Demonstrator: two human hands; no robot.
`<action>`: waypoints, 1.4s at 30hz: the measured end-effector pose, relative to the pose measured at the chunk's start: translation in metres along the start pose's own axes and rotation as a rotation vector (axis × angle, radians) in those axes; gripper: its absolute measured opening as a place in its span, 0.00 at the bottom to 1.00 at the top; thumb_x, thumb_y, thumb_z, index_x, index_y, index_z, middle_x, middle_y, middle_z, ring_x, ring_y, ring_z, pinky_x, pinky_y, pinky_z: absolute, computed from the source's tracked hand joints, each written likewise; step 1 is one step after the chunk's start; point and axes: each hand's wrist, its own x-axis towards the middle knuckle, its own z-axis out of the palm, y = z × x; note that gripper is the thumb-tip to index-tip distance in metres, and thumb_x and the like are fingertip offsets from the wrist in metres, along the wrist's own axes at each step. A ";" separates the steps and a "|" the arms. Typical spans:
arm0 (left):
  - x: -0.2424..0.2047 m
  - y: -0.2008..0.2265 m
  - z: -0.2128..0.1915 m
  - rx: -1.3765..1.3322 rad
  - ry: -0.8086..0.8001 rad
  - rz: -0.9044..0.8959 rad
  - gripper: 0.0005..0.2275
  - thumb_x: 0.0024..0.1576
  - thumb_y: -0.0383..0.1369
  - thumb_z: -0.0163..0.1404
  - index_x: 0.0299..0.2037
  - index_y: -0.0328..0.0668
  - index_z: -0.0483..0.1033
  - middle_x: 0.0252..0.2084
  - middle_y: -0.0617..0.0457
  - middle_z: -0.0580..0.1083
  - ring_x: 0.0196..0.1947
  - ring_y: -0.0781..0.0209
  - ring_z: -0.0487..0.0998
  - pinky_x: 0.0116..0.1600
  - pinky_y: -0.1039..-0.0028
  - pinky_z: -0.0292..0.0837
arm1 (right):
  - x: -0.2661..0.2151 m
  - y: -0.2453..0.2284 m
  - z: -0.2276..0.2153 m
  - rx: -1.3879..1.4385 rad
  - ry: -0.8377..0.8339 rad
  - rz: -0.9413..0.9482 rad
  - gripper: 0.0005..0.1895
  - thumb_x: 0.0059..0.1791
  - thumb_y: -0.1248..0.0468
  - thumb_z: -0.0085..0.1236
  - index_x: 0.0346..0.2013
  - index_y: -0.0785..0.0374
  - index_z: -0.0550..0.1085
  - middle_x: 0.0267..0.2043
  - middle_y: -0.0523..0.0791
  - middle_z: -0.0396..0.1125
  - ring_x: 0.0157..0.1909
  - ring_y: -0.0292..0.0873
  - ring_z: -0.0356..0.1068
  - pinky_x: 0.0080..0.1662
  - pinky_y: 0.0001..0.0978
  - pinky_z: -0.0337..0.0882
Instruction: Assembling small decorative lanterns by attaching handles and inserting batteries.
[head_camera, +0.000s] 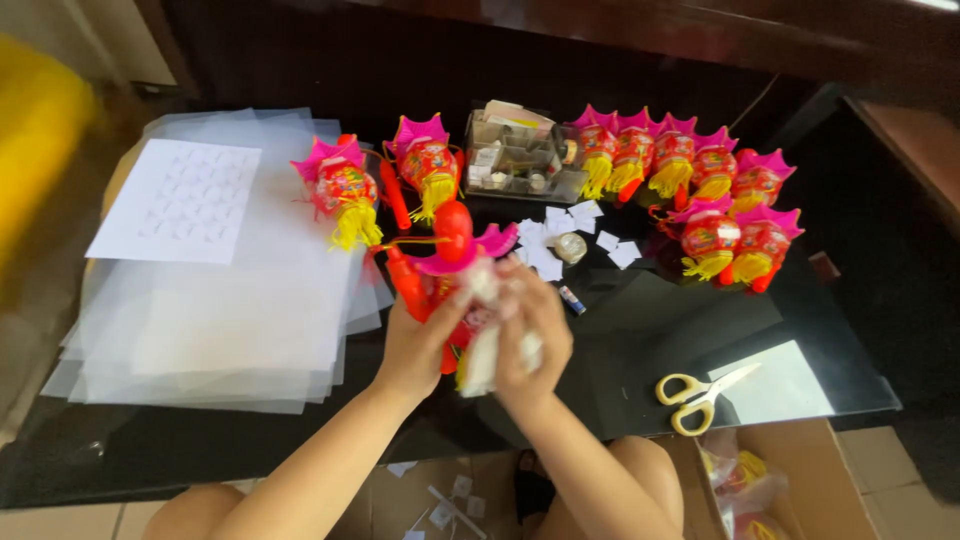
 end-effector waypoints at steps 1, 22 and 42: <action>0.001 -0.001 -0.003 -0.004 -0.004 -0.005 0.23 0.53 0.32 0.63 0.57 0.38 0.71 0.48 0.49 0.77 0.48 0.60 0.77 0.57 0.61 0.73 | -0.006 0.002 0.002 -0.007 0.001 -0.001 0.14 0.55 0.62 0.51 0.37 0.71 0.78 0.44 0.59 0.75 0.48 0.62 0.77 0.53 0.51 0.73; 0.018 0.034 0.001 0.463 -0.266 -0.384 0.33 0.63 0.52 0.38 0.70 0.30 0.51 0.47 0.29 0.71 0.36 0.40 0.83 0.35 0.53 0.83 | 0.009 0.027 -0.029 0.031 -0.068 0.176 0.08 0.50 0.63 0.62 0.38 0.66 0.80 0.43 0.54 0.76 0.49 0.54 0.78 0.54 0.45 0.73; 0.016 0.020 -0.021 0.029 -0.461 -0.365 0.29 0.57 0.39 0.54 0.67 0.34 0.60 0.54 0.38 0.74 0.52 0.46 0.79 0.52 0.48 0.78 | 0.003 0.023 -0.034 0.086 0.004 0.135 0.09 0.51 0.65 0.61 0.38 0.70 0.78 0.40 0.55 0.73 0.46 0.50 0.75 0.50 0.41 0.72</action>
